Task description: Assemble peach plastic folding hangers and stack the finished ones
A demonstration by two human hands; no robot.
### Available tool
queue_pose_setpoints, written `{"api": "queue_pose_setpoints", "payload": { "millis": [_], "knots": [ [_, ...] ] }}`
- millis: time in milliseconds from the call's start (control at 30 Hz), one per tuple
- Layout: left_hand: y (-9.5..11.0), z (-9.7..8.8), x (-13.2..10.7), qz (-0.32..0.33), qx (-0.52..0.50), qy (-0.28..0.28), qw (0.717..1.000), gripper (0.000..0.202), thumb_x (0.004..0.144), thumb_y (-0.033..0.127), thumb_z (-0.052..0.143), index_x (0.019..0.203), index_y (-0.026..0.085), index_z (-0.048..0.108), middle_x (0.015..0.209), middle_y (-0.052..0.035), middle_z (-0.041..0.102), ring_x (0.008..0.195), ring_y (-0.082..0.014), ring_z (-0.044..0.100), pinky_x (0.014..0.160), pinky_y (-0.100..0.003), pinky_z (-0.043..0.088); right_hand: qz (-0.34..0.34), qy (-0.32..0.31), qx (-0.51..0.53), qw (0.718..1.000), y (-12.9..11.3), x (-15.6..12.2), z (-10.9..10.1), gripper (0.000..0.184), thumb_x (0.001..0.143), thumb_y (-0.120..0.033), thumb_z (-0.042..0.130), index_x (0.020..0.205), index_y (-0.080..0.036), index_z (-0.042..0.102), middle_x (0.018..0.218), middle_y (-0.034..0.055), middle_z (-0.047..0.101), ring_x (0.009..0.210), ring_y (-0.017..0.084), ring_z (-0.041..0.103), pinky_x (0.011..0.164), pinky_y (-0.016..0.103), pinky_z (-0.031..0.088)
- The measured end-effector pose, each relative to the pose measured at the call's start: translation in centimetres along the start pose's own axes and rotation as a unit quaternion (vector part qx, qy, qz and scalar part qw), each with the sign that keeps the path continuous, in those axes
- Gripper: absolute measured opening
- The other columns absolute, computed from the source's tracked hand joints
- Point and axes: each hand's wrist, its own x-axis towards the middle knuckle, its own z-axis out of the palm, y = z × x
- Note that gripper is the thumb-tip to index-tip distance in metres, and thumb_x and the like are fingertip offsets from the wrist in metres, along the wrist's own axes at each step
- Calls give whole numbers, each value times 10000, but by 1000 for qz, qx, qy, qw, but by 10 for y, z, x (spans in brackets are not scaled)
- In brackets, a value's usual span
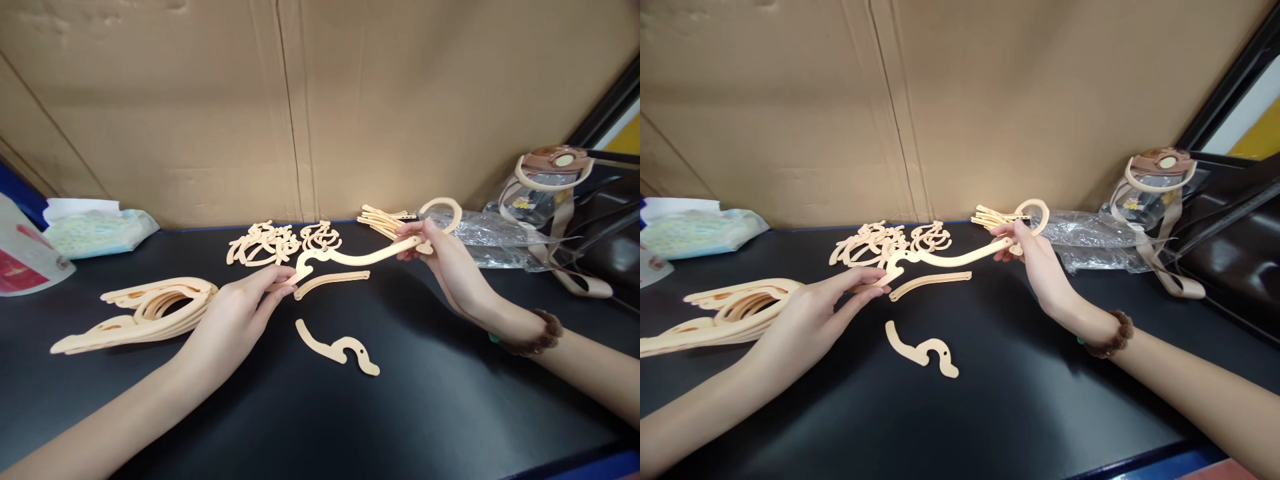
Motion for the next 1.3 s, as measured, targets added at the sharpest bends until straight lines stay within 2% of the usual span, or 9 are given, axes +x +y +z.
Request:
{"api": "queue_pose_setpoints", "payload": {
  "millis": [133,267,400,600,767,933,1067,1167,1300],
  "knots": [
    [-2,0,0,16,23,10,1000,284,992,441,444,1074,226,611,1082,-35,724,988,-234,681,846,-327,505,-68,-76,-165,981,-5,-3,-2,404,1012,-469,356,920,-205,646,774,25,638,653,148,591,661,284,467],
    [-1,1,-1,89,70,44,993,322,1012,387,409,1089,173,636,1078,-74,724,970,-238,677,858,-356,507,-121,-191,-353,908,-15,-10,-1,413,1022,-409,349,773,-194,598,651,12,584,624,160,553,619,282,373],
    [6,2,-6,159,92,51,982,268,997,340,464,1082,190,668,1036,-47,746,896,-218,679,802,-333,517,-171,-234,-423,858,-25,-20,4,379,1032,-361,339,788,-186,570,726,34,610,680,174,571,630,277,350],
    [21,0,-12,45,-6,-15,999,302,953,424,536,1185,261,637,909,14,733,779,-165,668,667,-244,506,-282,-294,-431,805,-29,-34,15,275,1033,-279,378,876,-168,574,764,12,631,623,125,571,583,238,355],
    [37,-3,-13,65,-103,-125,985,241,1000,302,430,924,225,645,777,55,678,665,-89,631,654,-167,461,-399,-248,-456,756,-30,-39,22,240,1021,-183,383,1018,-134,618,820,39,641,701,167,550,624,287,354],
    [47,1,-16,-24,-154,-192,969,364,1012,353,332,796,206,586,552,69,553,436,-75,504,499,-169,400,-442,-212,-413,768,-39,-46,29,301,992,-79,334,1091,-118,616,1009,88,661,905,194,554,794,310,419],
    [53,4,-18,-78,-200,-215,953,337,1001,385,308,840,212,548,577,72,605,347,-60,447,430,-165,383,-438,-167,-388,794,-46,-56,36,296,952,-47,350,1077,-114,611,874,71,631,795,182,519,692,293,418],
    [55,5,-19,-74,-203,-210,953,286,999,372,298,901,228,525,584,80,604,356,-66,452,423,-162,379,-413,-164,-369,816,-46,-63,39,198,959,-77,410,1011,-130,594,784,35,609,687,164,487,627,282,405],
    [53,7,-20,-30,-160,-199,966,270,1008,343,284,892,229,499,579,82,601,374,-69,469,456,-172,374,-362,-180,-357,842,-41,-65,40,129,971,-154,489,1069,-112,561,863,50,663,747,161,571,679,268,457]
  ]
}}
